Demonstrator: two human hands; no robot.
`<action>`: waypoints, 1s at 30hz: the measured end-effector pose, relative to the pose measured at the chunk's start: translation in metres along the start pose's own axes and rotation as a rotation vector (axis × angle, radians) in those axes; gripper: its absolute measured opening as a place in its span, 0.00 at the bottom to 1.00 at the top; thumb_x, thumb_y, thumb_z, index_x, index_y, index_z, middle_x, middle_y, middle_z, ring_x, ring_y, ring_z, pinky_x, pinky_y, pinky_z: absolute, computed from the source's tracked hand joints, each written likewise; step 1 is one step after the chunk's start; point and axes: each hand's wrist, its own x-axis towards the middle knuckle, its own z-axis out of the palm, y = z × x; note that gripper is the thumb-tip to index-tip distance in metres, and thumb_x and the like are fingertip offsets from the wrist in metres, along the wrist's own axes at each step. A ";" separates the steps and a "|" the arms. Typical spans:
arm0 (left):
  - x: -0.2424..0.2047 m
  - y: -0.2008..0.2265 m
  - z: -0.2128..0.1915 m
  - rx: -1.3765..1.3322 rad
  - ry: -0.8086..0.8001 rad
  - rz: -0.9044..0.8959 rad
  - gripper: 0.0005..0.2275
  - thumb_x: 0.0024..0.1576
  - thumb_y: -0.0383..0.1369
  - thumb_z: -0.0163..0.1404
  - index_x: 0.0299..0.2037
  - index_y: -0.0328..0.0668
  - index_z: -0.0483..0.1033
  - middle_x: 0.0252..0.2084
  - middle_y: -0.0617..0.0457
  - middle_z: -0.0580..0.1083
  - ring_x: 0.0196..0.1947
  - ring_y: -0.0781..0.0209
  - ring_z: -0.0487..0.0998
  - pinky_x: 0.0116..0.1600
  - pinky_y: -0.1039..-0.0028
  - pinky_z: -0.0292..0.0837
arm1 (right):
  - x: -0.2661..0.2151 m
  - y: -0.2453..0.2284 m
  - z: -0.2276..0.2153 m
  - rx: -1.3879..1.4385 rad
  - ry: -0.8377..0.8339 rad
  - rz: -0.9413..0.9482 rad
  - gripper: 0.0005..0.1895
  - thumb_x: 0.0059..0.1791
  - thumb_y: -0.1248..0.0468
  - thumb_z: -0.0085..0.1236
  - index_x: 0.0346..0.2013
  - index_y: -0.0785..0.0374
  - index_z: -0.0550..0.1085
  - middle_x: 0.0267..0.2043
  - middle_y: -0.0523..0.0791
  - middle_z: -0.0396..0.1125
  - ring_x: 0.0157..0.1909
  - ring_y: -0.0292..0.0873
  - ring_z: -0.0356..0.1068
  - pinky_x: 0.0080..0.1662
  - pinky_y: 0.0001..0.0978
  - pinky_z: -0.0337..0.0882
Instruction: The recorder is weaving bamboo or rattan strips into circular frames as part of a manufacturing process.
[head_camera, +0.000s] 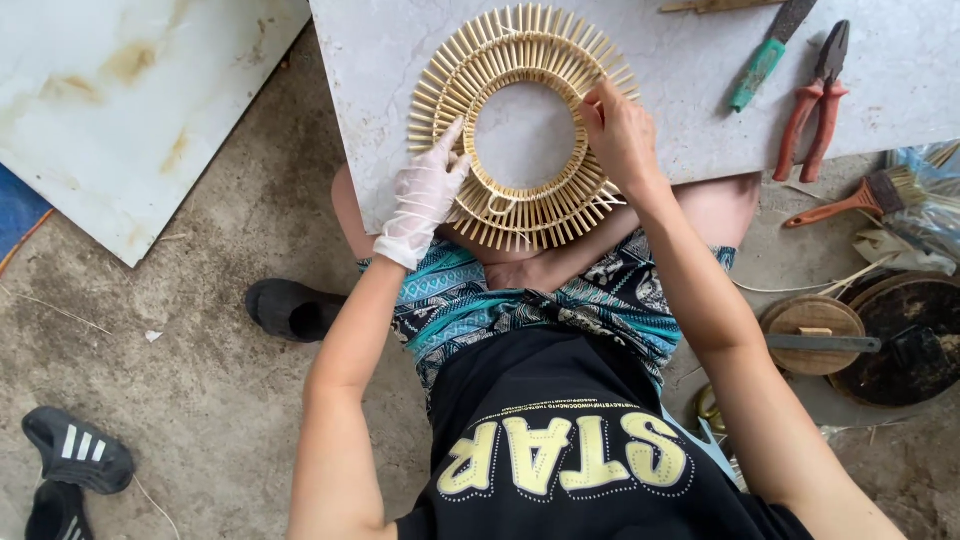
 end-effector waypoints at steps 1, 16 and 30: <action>0.001 0.011 -0.004 0.130 -0.052 -0.054 0.28 0.61 0.40 0.52 0.73 0.62 0.60 0.42 0.54 0.81 0.38 0.57 0.82 0.46 0.64 0.76 | -0.003 -0.008 -0.006 0.025 0.009 0.016 0.08 0.56 0.64 0.59 0.45 0.66 0.73 0.36 0.50 0.76 0.34 0.49 0.75 0.38 0.42 0.72; 0.058 0.083 0.050 0.629 -0.223 0.517 0.51 0.49 0.75 0.38 0.79 0.55 0.45 0.80 0.34 0.36 0.79 0.35 0.30 0.75 0.37 0.22 | -0.135 0.016 -0.022 0.717 -0.510 0.733 0.28 0.59 0.46 0.38 0.41 0.67 0.76 0.24 0.41 0.68 0.23 0.33 0.65 0.27 0.24 0.65; 0.026 0.084 0.075 0.734 -0.127 0.552 0.48 0.52 0.70 0.42 0.78 0.49 0.49 0.79 0.33 0.41 0.79 0.40 0.35 0.76 0.41 0.27 | -0.128 0.042 -0.052 0.476 -0.442 0.468 0.22 0.58 0.48 0.43 0.45 0.63 0.77 0.31 0.44 0.74 0.29 0.33 0.71 0.35 0.28 0.72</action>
